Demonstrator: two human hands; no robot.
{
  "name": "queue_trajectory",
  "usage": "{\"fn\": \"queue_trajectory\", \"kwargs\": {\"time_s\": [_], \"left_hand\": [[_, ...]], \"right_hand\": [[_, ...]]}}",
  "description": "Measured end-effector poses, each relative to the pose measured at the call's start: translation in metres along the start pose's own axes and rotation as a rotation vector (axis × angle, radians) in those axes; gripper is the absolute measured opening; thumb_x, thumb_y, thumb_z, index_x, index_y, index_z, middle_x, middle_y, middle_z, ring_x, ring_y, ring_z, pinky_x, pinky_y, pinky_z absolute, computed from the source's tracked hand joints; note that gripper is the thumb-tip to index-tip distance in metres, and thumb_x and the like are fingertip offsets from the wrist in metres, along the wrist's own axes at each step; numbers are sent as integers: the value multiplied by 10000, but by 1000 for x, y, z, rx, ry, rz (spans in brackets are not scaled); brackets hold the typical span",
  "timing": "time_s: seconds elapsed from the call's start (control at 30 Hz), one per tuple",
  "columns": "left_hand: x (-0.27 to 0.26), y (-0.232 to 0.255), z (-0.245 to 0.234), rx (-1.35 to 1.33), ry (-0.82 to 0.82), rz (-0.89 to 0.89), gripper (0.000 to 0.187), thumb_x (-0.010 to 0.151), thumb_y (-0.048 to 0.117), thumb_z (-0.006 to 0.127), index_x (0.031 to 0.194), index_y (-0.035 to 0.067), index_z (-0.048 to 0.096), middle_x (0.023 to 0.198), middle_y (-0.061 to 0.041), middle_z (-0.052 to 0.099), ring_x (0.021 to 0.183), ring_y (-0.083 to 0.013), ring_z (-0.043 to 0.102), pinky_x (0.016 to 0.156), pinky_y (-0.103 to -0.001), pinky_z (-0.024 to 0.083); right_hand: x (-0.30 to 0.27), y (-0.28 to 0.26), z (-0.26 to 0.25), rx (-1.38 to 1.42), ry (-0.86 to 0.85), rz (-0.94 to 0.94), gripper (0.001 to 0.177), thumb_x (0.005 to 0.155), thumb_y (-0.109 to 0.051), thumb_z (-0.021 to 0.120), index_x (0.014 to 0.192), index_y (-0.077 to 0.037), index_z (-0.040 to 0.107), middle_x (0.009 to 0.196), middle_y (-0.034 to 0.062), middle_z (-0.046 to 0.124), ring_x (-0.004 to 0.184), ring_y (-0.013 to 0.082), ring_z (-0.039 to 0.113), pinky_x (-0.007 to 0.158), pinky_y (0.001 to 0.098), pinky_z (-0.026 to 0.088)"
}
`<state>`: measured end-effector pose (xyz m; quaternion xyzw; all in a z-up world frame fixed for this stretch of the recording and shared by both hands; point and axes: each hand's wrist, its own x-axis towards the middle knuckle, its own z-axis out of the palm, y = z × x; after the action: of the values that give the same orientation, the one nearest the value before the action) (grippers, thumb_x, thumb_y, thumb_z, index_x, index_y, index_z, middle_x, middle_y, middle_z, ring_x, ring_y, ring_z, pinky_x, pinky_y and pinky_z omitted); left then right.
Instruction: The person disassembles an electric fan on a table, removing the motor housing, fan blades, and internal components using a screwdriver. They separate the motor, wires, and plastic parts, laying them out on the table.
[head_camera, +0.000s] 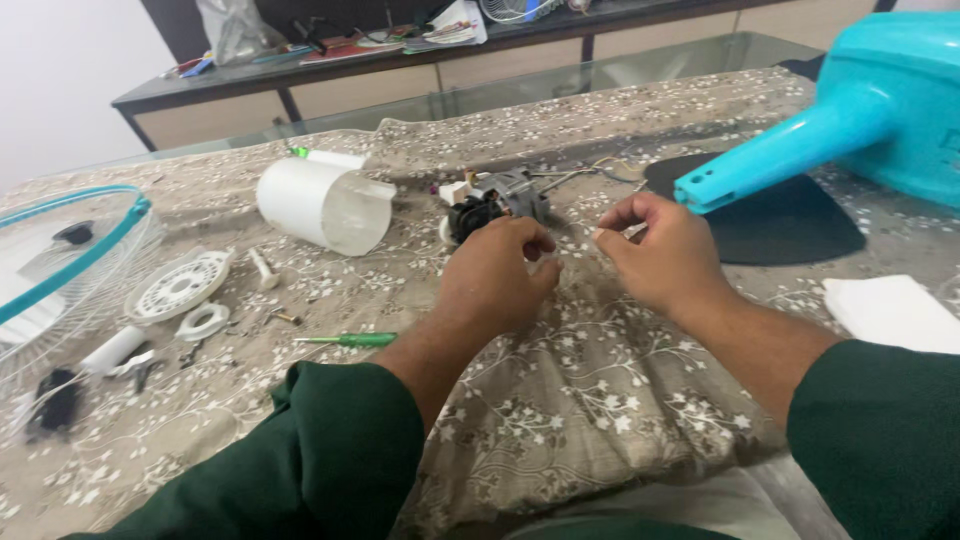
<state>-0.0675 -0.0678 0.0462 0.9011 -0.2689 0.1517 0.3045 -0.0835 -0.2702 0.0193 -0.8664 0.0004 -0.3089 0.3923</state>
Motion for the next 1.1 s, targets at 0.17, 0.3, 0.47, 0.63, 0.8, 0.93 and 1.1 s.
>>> {"fn": "queue_trajectory", "kwargs": {"time_s": [0.17, 0.3, 0.47, 0.63, 0.8, 0.93, 1.1], "left_hand": [[11, 31, 26, 41, -190, 88, 387, 837, 356, 763, 1167, 158, 723, 1250, -124, 656, 1234, -329, 582, 1038, -435, 459], [19, 45, 48, 126, -290, 137, 684, 859, 541, 680, 1424, 186, 534, 1511, -139, 463, 1426, -364, 378, 1158, -513, 308], [23, 48, 67, 301, -453, 144, 902, 916, 736, 451, 1610, 196, 254, 1679, -178, 169, 1563, -381, 79, 1224, -598, 72], [18, 45, 73, 334, -545, 110, 906, 899, 769, 382, 1621, 247, 219, 1696, -167, 97, 1566, -382, 45, 1219, -611, 45], [19, 47, 72, 347, -561, 101, 912, 890, 781, 370, 1622, 265, 197, 1701, -150, 65, 1566, -375, 19, 1213, -615, 35], [19, 47, 72, 362, -572, 104, 908, 893, 786, 352, 1625, 275, 188, 1702, -149, 54, 1566, -372, 6, 1213, -619, 23], [19, 47, 71, 352, -570, 91, 913, 885, 785, 372, 1621, 272, 200, 1701, -143, 64, 1567, -368, 6, 1215, -621, 17]], "right_hand": [[0, 40, -49, -171, 52, 181, 238, 827, -318, 789, 974, -132, 766, 782, 83, 738, 684, 213, 695, 694, 377, 544], [1, 66, -73, -271, 37, 183, 266, 822, -343, 799, 979, -131, 768, 858, 100, 738, 766, 238, 715, 742, 393, 552], [5, 94, -88, -454, 46, -56, 285, 794, -332, 824, 989, -130, 772, 1035, 135, 697, 934, 320, 685, 849, 439, 545], [8, 106, -92, -644, 36, -43, 345, 767, -400, 829, 1026, -179, 772, 1133, 123, 682, 1082, 373, 634, 937, 508, 507], [12, 98, -103, -816, 28, 126, 409, 791, -549, 789, 1035, -221, 771, 1105, 96, 702, 1092, 343, 644, 899, 536, 494], [10, 91, -112, -842, -125, 427, 456, 897, -642, 669, 1065, -229, 767, 948, 77, 790, 964, 319, 735, 899, 509, 535], [-3, 85, -110, -825, -66, 445, 513, 944, -683, 606, 1079, -217, 774, 925, 112, 783, 911, 361, 742, 783, 505, 571]]}}
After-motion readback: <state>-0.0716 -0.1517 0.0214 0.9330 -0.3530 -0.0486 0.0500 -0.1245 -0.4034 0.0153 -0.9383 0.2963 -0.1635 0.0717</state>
